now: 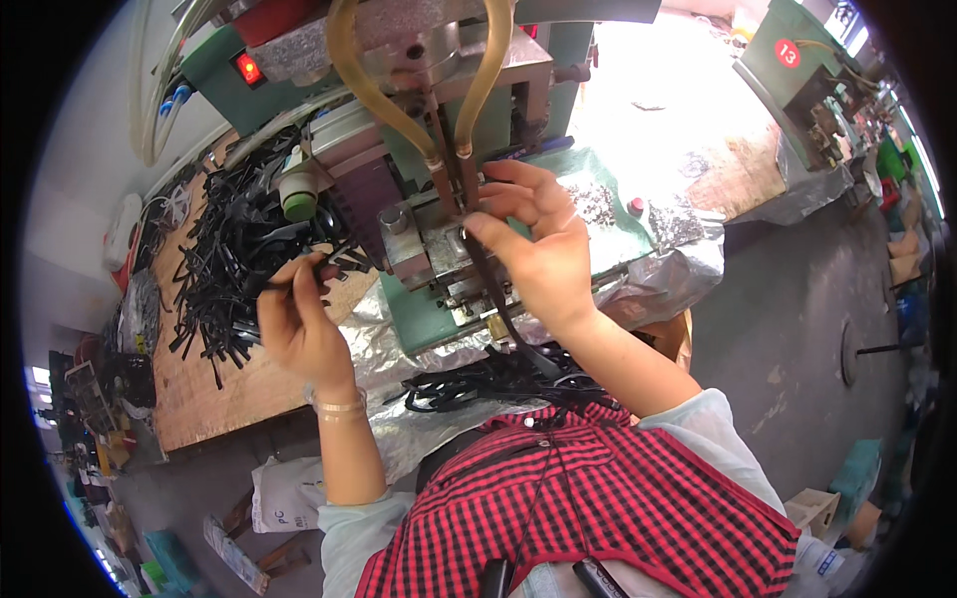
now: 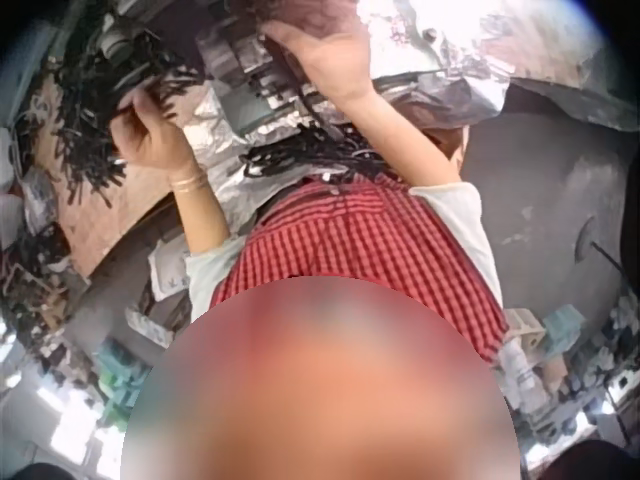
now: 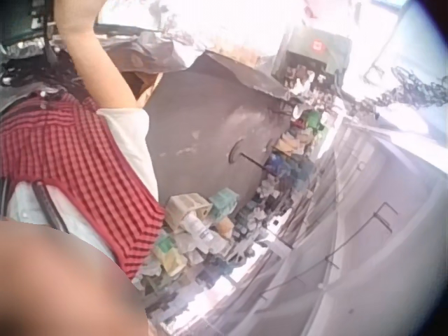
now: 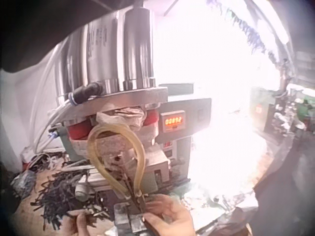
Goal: The person repeatedly picks black wire pieces and small metallic components from trays, inserts them into a press machine, and operates the press to assemble the parts. The assembled components are placed back into a tray on the workbench.
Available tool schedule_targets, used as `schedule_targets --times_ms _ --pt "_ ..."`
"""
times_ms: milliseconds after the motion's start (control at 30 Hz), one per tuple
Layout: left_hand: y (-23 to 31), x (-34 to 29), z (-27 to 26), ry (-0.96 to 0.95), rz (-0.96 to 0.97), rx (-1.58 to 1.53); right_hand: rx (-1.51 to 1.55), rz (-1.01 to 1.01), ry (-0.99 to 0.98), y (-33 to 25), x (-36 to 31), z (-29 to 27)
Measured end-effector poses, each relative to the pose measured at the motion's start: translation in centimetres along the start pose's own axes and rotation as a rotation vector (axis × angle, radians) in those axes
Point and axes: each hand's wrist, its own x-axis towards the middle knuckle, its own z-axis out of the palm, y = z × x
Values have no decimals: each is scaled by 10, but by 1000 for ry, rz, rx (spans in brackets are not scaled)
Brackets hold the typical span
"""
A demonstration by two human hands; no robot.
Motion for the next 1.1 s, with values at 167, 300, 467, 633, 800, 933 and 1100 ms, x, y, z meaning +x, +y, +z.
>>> schedule_targets --times_ms 167,300,467,633,800,933,1100 --pt "72 -7 5 -329 644 225 -15 0 -70 -21 -13 3" --pt "70 -19 41 -572 907 288 -38 9 -254 -33 -4 -21" --pt "52 -26 62 -524 944 229 -467 -115 253 16 27 -101" --pt "47 -25 63 -519 945 207 -681 -140 242 54 4 -156" --pt "48 -29 57 -555 854 205 -1136 -94 87 48 -14 -145" --pt "57 -46 44 -578 654 217 -1273 -188 68 61 -7 -142" --pt "75 -61 -34 -572 590 527 -1100 -27 198 59 -17 -137"
